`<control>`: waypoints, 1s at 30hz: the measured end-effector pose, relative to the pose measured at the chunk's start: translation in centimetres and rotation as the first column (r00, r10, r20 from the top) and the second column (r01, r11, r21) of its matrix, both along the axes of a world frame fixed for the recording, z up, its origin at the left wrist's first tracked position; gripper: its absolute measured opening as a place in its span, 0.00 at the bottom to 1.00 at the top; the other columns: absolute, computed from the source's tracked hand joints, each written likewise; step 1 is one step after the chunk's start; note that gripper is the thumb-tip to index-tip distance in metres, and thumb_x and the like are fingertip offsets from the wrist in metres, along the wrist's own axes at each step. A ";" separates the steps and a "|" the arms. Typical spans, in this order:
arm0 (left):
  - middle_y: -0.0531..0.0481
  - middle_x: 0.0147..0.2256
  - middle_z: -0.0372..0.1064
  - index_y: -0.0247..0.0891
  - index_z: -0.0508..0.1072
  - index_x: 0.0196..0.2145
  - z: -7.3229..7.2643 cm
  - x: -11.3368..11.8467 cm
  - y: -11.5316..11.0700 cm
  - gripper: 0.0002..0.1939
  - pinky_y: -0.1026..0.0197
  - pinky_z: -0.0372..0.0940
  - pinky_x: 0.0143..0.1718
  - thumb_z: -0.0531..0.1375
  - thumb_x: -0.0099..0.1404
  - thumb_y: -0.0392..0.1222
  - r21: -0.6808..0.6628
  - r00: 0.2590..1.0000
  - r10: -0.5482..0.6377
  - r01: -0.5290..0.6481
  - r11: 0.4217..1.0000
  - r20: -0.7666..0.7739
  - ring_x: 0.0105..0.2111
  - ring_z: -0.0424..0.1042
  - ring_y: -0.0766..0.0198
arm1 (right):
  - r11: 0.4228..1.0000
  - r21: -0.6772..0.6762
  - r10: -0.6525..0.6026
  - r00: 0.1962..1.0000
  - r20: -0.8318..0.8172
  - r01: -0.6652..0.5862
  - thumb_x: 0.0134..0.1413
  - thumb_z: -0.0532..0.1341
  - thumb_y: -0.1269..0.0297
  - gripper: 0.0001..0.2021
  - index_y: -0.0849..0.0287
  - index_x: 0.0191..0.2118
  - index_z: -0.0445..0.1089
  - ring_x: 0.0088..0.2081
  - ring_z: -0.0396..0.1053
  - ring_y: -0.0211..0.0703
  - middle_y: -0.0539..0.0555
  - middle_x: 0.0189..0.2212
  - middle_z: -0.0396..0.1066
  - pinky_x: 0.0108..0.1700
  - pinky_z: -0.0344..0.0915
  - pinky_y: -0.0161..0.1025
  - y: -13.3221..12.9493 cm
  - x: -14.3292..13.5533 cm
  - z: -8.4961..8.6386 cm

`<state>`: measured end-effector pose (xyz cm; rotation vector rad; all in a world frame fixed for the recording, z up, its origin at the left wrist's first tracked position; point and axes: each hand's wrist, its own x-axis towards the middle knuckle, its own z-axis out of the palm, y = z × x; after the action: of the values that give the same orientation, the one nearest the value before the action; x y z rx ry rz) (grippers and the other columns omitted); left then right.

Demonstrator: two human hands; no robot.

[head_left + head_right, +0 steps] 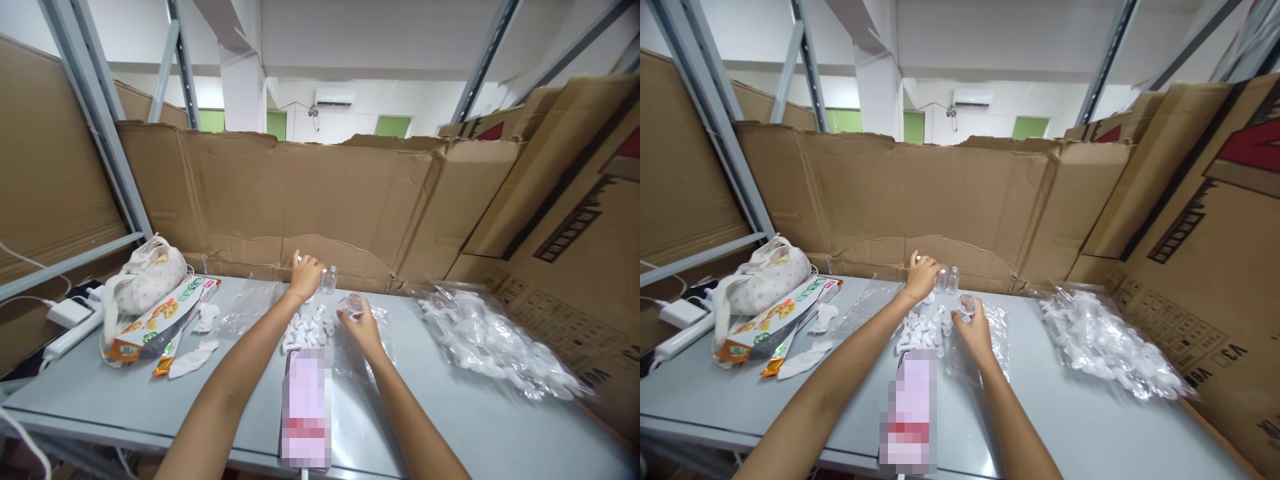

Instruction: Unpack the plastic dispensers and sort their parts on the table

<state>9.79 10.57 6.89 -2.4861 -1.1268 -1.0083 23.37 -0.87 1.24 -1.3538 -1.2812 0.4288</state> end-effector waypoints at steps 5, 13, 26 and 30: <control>0.46 0.34 0.70 0.42 0.74 0.36 0.0 0.3 0.3 0.11 0.43 0.33 0.58 0.52 0.63 0.36 -0.020 0.999 -0.014 0.015 1.000 0.033 0.41 0.63 0.57 | 1.000 -0.012 -0.008 1.000 -0.011 0.008 0.43 0.59 0.60 0.18 0.57 0.43 0.62 0.39 0.68 0.49 0.55 0.37 0.70 0.42 0.62 0.45 0.1 0.1 -0.1; 0.45 0.32 0.70 0.41 0.75 0.36 -0.4 -0.4 1.0 0.13 0.43 0.33 0.59 0.52 0.62 0.33 0.014 1.000 -0.005 0.005 1.000 0.021 0.40 0.63 0.57 | 0.997 -0.046 -0.058 0.997 0.057 0.061 0.43 0.59 0.58 0.19 0.57 0.44 0.63 0.42 0.67 0.51 0.56 0.40 0.70 0.43 0.61 0.46 0.4 0.5 -0.5; 0.43 0.45 0.68 0.40 0.70 0.47 0.1 -2.3 -2.4 0.17 0.43 0.29 0.60 0.51 0.61 0.32 0.008 0.997 -0.007 0.007 1.000 0.078 0.47 0.63 0.55 | 0.977 -0.068 -0.192 0.971 0.141 0.203 0.35 0.62 0.56 0.23 0.58 0.42 0.64 0.30 0.67 0.46 0.55 0.35 0.70 0.35 0.62 0.43 2.5 3.4 0.5; 0.45 0.45 0.68 0.42 0.69 0.46 -0.2 -4.1 -5.8 0.15 0.44 0.28 0.60 0.53 0.61 0.35 -0.041 0.990 -0.040 0.046 0.998 0.133 0.48 0.63 0.55 | 0.979 -0.064 -0.175 0.962 0.210 0.192 0.32 0.63 0.60 0.20 0.59 0.37 0.67 0.31 0.67 0.47 0.55 0.33 0.71 0.34 0.61 0.42 6.5 5.5 0.4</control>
<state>5.73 4.78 6.65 -2.5199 -1.1497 -1.1882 28.90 5.60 1.60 -1.6054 -1.2999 0.2216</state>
